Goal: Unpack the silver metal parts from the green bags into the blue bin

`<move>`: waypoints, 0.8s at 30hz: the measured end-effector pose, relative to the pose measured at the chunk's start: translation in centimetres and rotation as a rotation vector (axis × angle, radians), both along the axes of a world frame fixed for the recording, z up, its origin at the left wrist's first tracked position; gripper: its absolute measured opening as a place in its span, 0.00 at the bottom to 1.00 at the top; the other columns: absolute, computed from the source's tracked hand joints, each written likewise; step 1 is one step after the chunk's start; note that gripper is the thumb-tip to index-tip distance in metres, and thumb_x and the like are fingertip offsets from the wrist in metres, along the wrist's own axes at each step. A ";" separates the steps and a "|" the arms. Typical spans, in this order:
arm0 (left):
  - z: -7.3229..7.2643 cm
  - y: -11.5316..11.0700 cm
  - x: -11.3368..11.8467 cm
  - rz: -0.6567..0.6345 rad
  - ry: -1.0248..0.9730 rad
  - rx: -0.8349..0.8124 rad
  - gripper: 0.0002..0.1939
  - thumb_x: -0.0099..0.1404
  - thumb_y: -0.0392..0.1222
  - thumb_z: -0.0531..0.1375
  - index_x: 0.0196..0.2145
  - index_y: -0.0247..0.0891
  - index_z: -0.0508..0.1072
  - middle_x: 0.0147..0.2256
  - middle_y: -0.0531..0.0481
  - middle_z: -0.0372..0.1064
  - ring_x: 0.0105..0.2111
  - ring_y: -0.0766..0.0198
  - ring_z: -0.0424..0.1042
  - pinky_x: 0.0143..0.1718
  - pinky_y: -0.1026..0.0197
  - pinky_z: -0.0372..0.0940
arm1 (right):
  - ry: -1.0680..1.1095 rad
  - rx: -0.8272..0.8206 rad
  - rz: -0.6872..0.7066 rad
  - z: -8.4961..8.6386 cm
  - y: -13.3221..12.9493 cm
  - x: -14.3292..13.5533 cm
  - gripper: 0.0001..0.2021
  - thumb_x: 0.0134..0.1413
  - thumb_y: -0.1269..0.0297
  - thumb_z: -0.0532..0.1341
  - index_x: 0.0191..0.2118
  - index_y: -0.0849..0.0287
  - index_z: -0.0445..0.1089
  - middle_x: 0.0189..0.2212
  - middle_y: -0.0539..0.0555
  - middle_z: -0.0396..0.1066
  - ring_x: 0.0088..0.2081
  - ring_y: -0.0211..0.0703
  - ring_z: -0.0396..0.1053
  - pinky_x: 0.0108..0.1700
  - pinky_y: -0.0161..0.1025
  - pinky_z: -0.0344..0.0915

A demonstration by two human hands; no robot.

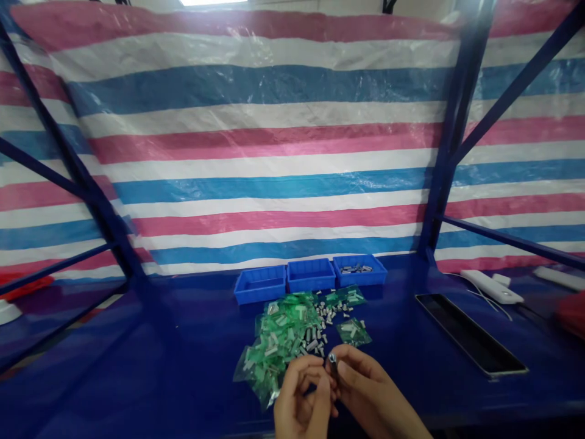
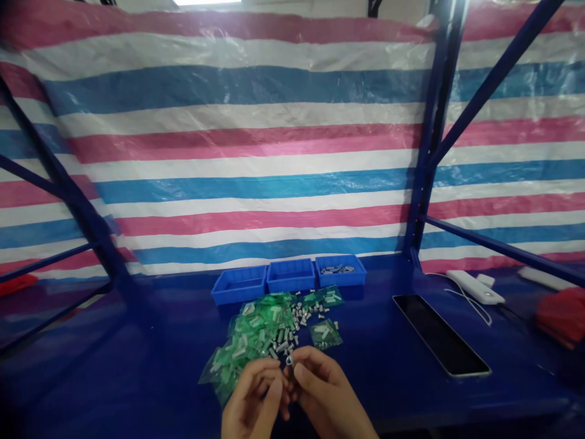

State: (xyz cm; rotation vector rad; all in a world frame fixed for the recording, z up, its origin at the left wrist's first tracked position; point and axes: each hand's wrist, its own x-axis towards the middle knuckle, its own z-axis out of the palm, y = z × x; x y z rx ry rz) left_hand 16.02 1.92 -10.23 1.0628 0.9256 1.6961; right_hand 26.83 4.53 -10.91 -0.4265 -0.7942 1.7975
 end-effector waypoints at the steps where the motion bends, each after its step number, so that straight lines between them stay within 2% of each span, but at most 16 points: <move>1: 0.2 0.2 0.1 -0.018 -0.009 -0.019 0.16 0.55 0.52 0.67 0.34 0.38 0.74 0.23 0.49 0.70 0.22 0.64 0.69 0.18 0.69 0.64 | -0.010 0.010 -0.006 0.0 -0.1 0.1 0.15 0.43 0.55 0.72 0.35 0.57 0.74 0.26 0.50 0.69 0.28 0.38 0.66 0.29 0.34 0.63; 4: 0.5 0.6 0.0 -0.070 -0.024 -0.087 0.17 0.53 0.53 0.68 0.32 0.36 0.74 0.21 0.51 0.69 0.21 0.66 0.68 0.20 0.69 0.65 | -0.179 0.125 -0.123 0.0 -0.2 0.7 0.12 0.49 0.55 0.68 0.35 0.57 0.76 0.25 0.51 0.69 0.28 0.38 0.66 0.30 0.34 0.64; 7: 0.5 0.8 -0.3 -0.192 -0.101 -0.212 0.16 0.51 0.51 0.70 0.29 0.36 0.74 0.19 0.54 0.67 0.20 0.69 0.67 0.21 0.70 0.64 | -0.422 0.304 -0.294 0.4 -0.6 1.4 0.08 0.53 0.58 0.66 0.37 0.56 0.77 0.32 0.54 0.71 0.34 0.42 0.69 0.37 0.36 0.67; 10: 0.3 1.1 -0.5 -0.393 -0.289 -0.339 0.15 0.47 0.44 0.73 0.28 0.36 0.73 0.25 0.52 0.70 0.26 0.68 0.70 0.28 0.69 0.67 | -0.472 0.352 -0.378 0.9 -1.2 1.7 0.11 0.53 0.60 0.66 0.42 0.52 0.76 0.37 0.55 0.73 0.39 0.46 0.71 0.43 0.38 0.68; 12: 0.0 1.4 -0.6 -0.469 -0.380 -0.348 0.15 0.45 0.40 0.74 0.27 0.37 0.73 0.31 0.50 0.71 0.30 0.66 0.72 0.35 0.66 0.67 | -0.453 0.323 -0.427 1.0 -1.4 1.6 0.14 0.52 0.58 0.67 0.45 0.50 0.74 0.38 0.54 0.74 0.40 0.46 0.71 0.44 0.38 0.68; 14: -0.3 1.7 -0.6 -0.412 -0.378 -0.256 0.15 0.44 0.38 0.74 0.26 0.37 0.73 0.32 0.49 0.71 0.33 0.64 0.72 0.37 0.66 0.67 | -0.476 0.297 -0.479 0.9 -1.5 1.6 0.13 0.53 0.56 0.66 0.44 0.52 0.74 0.36 0.54 0.74 0.39 0.45 0.71 0.43 0.37 0.68; 16: -0.5 1.8 -0.5 -0.283 -0.274 -0.123 0.13 0.45 0.37 0.74 0.26 0.37 0.73 0.31 0.50 0.70 0.35 0.64 0.71 0.37 0.67 0.66 | -0.536 0.288 -0.489 0.7 -1.4 1.7 0.13 0.56 0.52 0.62 0.38 0.56 0.75 0.30 0.54 0.72 0.34 0.43 0.69 0.38 0.35 0.66; 19: -0.4 1.6 -0.2 -0.092 -0.108 0.055 0.10 0.48 0.35 0.72 0.28 0.39 0.75 0.30 0.49 0.69 0.34 0.63 0.70 0.36 0.67 0.67 | -0.623 0.309 -0.432 0.3 -1.0 1.9 0.20 0.59 0.48 0.57 0.27 0.60 0.73 0.23 0.53 0.68 0.27 0.40 0.65 0.31 0.34 0.63; 22: 0.0 1.1 0.2 -0.025 -0.023 0.189 0.06 0.52 0.35 0.70 0.27 0.40 0.76 0.28 0.49 0.69 0.30 0.63 0.69 0.34 0.66 0.67 | -0.678 0.316 -0.361 0.2 -0.7 2.0 0.20 0.58 0.49 0.59 0.25 0.61 0.71 0.20 0.51 0.67 0.25 0.39 0.63 0.29 0.33 0.62; 24: 0.3 0.9 0.4 -0.034 -0.033 0.198 0.06 0.51 0.36 0.70 0.27 0.41 0.76 0.29 0.49 0.70 0.31 0.62 0.69 0.35 0.66 0.67 | -0.681 0.311 -0.335 0.2 -0.6 2.0 0.16 0.56 0.53 0.62 0.27 0.61 0.72 0.22 0.52 0.69 0.27 0.40 0.66 0.31 0.33 0.64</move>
